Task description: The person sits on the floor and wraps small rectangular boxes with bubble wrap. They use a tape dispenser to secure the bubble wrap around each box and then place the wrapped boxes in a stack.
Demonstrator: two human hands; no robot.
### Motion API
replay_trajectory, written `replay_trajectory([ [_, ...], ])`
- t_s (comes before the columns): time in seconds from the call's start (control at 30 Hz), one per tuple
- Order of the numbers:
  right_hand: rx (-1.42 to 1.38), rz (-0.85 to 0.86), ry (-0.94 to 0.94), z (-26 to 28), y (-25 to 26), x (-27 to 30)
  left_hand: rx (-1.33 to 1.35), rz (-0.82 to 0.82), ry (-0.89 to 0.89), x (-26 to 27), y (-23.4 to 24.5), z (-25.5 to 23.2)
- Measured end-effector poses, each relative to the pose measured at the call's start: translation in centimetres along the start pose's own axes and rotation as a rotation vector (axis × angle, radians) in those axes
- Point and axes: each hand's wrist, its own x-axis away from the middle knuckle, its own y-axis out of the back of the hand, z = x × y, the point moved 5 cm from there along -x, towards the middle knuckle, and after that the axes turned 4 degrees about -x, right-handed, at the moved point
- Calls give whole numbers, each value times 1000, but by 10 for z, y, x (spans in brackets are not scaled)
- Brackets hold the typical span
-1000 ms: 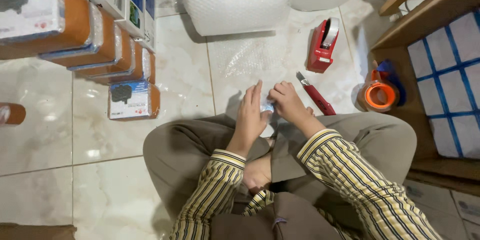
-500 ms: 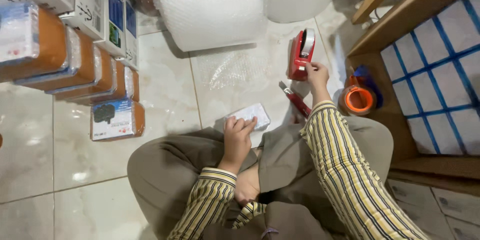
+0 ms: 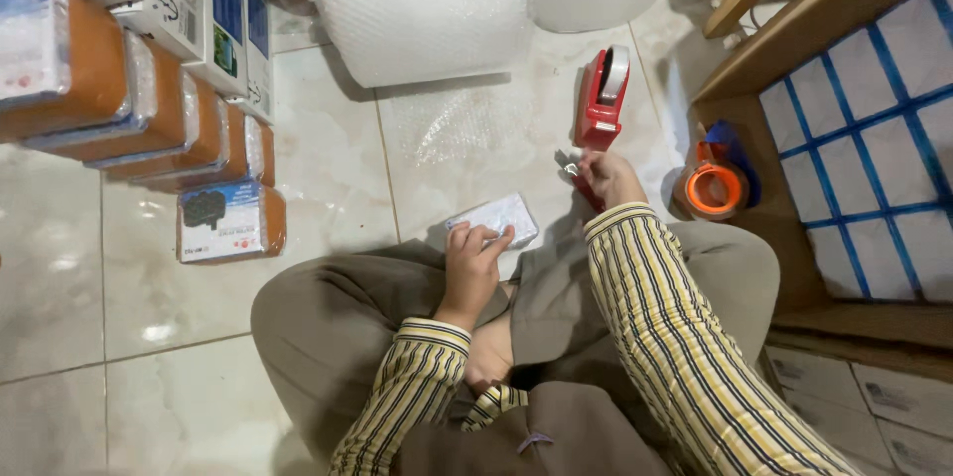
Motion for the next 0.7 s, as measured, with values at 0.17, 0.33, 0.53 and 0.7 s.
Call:
replay_trajectory([
  [0.17, 477, 528, -127, 26, -65, 144, -6, 5, -36, 3, -2, 6],
  [0.33, 716, 753, -178, -6, -72, 255, 40, -54, -26, 1, -3, 11],
  [0.53, 1489, 402, 396, -21, -54, 256, 187, -99, 63, -4, 6, 20],
  [0.7, 1726, 380, 729, 7, -68, 291, 304, -82, 136, -3, 2, 32],
])
